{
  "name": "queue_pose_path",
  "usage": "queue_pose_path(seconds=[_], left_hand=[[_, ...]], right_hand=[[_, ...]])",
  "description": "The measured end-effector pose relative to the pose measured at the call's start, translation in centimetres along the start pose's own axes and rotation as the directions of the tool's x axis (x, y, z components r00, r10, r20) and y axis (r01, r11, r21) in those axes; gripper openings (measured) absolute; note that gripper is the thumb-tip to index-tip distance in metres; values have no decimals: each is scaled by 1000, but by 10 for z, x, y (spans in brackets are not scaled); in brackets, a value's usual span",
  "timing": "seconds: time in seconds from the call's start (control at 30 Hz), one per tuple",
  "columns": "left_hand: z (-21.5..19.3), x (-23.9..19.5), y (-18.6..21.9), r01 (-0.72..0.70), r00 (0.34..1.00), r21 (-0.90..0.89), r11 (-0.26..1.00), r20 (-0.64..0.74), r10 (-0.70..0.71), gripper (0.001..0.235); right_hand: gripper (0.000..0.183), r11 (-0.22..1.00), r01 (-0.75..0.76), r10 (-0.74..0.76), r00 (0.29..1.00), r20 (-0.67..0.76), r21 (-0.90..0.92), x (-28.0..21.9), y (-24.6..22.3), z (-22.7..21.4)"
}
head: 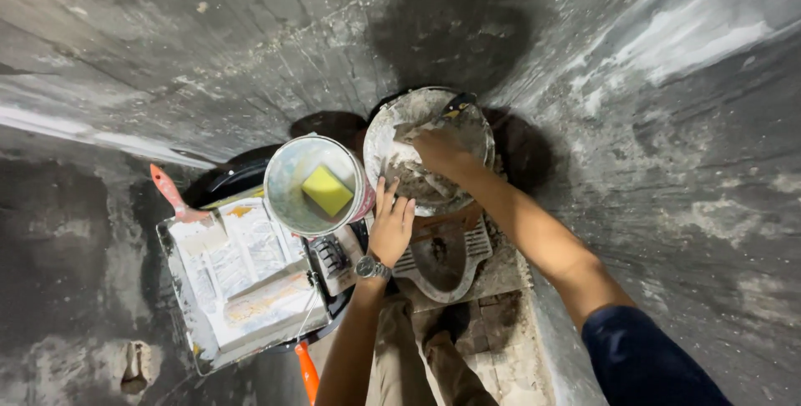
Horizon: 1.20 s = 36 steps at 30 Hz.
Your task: The person scoops putty from a container using a putty knife and spreads it onto the wall.
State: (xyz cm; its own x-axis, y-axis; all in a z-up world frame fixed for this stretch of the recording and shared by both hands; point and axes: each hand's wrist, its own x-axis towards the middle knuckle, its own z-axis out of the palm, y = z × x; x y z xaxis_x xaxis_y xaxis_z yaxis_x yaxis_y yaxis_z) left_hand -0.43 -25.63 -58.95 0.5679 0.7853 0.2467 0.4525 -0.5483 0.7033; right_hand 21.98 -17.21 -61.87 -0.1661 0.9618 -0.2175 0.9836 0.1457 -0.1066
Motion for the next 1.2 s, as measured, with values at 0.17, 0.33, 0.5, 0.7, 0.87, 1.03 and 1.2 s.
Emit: queue_pose_path(seconds=[0.17,0.33,0.5,0.7,0.87,1.03,1.2], left_hand=[[7,2,2,-2,1000,16,1000,-22,3,22],[5,5,3,-7,999,24,1000,-31,8,23],[3,5,8,-1,1000,-9,1000,2,1,24],[5,3,4,-14,1000,-19,1000,-3,14,24],[6,5,3,-18,1000,-19,1000,-10,17,22],[8,0,7,-68,994,-6,998,-88,68,20],[7,3,5,-41,997,-2,999,-63,41,20]], right_hand=[[22,995,-62,66,997,-43,80,11,-14,-9],[21,977,-170,139,965,222,127,36,-24,17],[21,999,-20,9,976,219,49,44,-16,49],[57,795,-169,21,967,252,582,28,35,1],[67,953,-253,263,964,-38,168,0,-7,-21],[28,936,-315,337,932,-136,159,-9,-32,73],[30,938,-309,315,949,-11,155,0,-2,56]])
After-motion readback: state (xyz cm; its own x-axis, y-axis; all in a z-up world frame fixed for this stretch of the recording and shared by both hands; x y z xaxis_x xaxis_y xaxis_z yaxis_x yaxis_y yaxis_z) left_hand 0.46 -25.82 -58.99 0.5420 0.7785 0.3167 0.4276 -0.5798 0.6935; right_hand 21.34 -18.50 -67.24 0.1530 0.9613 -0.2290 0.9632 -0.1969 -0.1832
